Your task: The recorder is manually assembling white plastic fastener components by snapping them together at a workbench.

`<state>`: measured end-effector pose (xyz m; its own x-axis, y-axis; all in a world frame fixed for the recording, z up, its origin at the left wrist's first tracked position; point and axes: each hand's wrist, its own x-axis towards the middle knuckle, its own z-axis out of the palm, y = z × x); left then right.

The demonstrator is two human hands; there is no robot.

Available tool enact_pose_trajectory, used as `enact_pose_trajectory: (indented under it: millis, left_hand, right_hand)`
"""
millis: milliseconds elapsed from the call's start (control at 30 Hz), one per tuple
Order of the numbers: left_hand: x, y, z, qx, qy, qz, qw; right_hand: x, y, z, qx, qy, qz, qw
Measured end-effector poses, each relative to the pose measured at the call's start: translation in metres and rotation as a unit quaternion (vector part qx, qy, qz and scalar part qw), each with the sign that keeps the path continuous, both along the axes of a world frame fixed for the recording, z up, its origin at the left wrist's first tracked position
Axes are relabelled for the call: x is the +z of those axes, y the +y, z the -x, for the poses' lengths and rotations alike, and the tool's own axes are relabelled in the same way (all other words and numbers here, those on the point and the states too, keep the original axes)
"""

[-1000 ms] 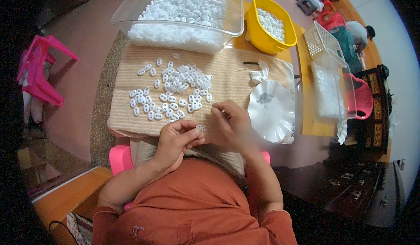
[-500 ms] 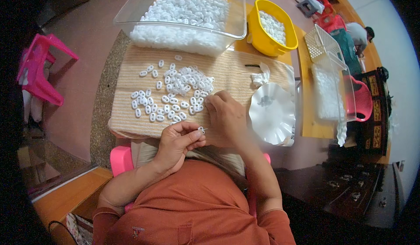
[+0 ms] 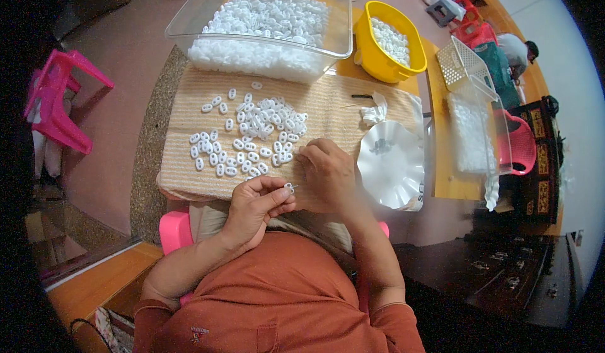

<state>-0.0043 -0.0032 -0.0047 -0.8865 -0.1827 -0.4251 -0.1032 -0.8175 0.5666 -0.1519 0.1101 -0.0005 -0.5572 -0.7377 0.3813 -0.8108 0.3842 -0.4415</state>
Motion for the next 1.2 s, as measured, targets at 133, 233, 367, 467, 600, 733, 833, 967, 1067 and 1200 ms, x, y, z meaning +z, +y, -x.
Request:
enact_pose_trajectory:
  millis: [133,233,367,467,600,733,833,967,1067,1200]
  left_hand:
    - [-0.001,0.0,0.0,0.002,0.002,-0.009,1.0]
    - [0.001,0.0,0.0,0.004,0.002,-0.008,1.0]
    - [0.0,0.0,0.0,0.003,-0.001,-0.012,1.0]
    - [0.0,0.0,0.0,0.003,0.001,-0.006,1.0]
    - [0.001,0.0,0.0,-0.001,-0.005,-0.006,1.0]
    - [0.0,0.0,0.0,-0.002,-0.004,-0.008,1.0]
    - [0.001,-0.001,0.0,-0.003,-0.003,-0.002,1.0]
    - [0.0,-0.001,0.0,-0.003,-0.003,-0.007,1.0]
    - [0.001,-0.001,0.0,-0.002,-0.002,-0.006,1.0]
    - [0.001,-0.001,-0.001,0.004,-0.005,-0.007,1.0]
  right_hand:
    - [-0.001,-0.001,-0.001,0.009,0.017,-0.002,1.0]
    - [0.004,-0.002,-0.002,0.016,0.036,-0.014,0.999]
    - [0.004,-0.001,-0.002,0.021,0.038,-0.025,0.999]
    - [0.003,0.0,-0.001,0.026,0.036,-0.026,0.999]
    - [0.005,0.0,-0.001,0.029,0.039,-0.032,0.998]
    - [0.008,0.0,-0.002,0.041,0.029,-0.042,0.998]
    - [0.007,0.002,0.0,0.049,0.026,-0.039,0.998]
    - [0.011,0.001,-0.002,0.048,0.014,-0.033,0.998]
    - [0.01,0.004,-0.001,0.043,0.007,-0.038,0.998]
    - [0.027,0.006,-0.005,0.029,-0.018,-0.034,0.999]
